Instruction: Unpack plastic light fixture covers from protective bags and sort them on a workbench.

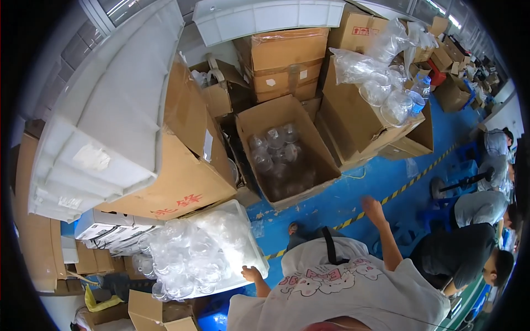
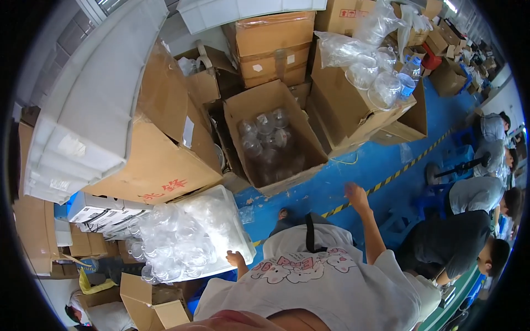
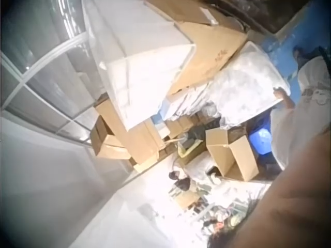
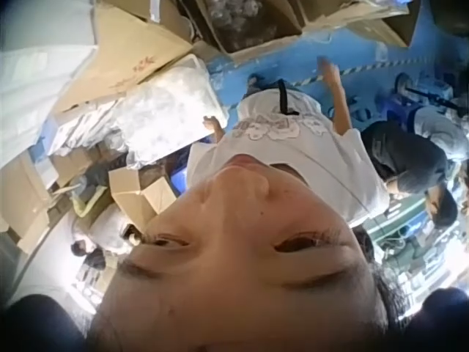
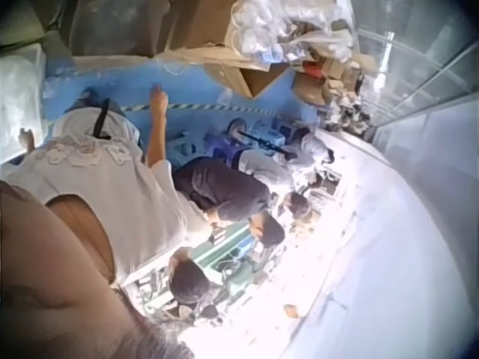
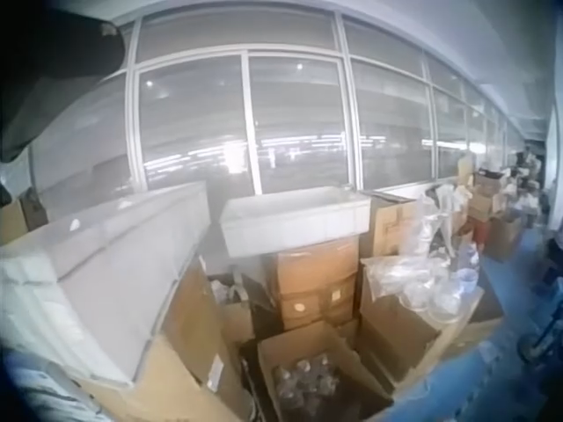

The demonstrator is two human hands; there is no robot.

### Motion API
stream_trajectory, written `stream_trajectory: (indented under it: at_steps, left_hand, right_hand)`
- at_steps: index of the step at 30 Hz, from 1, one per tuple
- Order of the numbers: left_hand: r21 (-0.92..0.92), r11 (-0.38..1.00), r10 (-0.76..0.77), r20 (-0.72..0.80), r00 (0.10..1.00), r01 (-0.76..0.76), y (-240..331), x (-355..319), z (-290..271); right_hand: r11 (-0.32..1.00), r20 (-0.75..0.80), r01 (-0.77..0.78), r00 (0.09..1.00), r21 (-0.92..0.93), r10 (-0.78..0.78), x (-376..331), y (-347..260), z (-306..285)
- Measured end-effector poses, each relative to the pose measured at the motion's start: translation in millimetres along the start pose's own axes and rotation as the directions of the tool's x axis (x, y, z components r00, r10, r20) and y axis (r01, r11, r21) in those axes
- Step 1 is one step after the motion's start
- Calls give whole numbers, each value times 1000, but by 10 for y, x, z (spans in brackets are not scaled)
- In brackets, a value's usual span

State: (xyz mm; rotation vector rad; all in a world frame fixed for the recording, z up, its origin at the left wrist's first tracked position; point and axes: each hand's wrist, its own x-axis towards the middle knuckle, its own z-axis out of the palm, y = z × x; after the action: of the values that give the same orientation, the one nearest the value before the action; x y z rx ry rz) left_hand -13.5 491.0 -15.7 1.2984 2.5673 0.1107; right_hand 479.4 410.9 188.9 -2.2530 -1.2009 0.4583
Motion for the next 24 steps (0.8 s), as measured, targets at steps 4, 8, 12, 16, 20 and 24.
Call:
stream_trajectory:
  at_steps: [4, 8, 12, 16, 20, 24]
  left_hand:
    - [-110, 994, -3, 15, 1000, 5, 4, 5, -143]
    - [-175, 961, 221, 29, 975, -213, 284, 17, -249]
    - [-204, 919, 349, 19, 937, -338, 871, 111, -306]
    - [-322, 848, 463, 60, 884, -422, 1556, -69, -364]
    - [-417, 807, 465, 13, 885, -418, 1602, 84, -283]
    - [-484, 800, 413, 17, 911, -354, 1912, -264, -135]
  right_hand:
    - [870, -153, 304, 952, 388, -264, 279, -1601, -515]
    - [408, -309, 858, 498, 313, -810, 198, -2792, -1199]
    - [50, -521, 962, 190, 270, -833, 184, -3379, -1476]
    - [-40, -542, 942, 158, 334, -825, 548, -3416, -1680]
    - [-92, -662, 812, 397, 576, -635, 894, -3134, -1504]
    - [-411, -511, 302, 512, 860, -691, 1394, -2765, -1488]
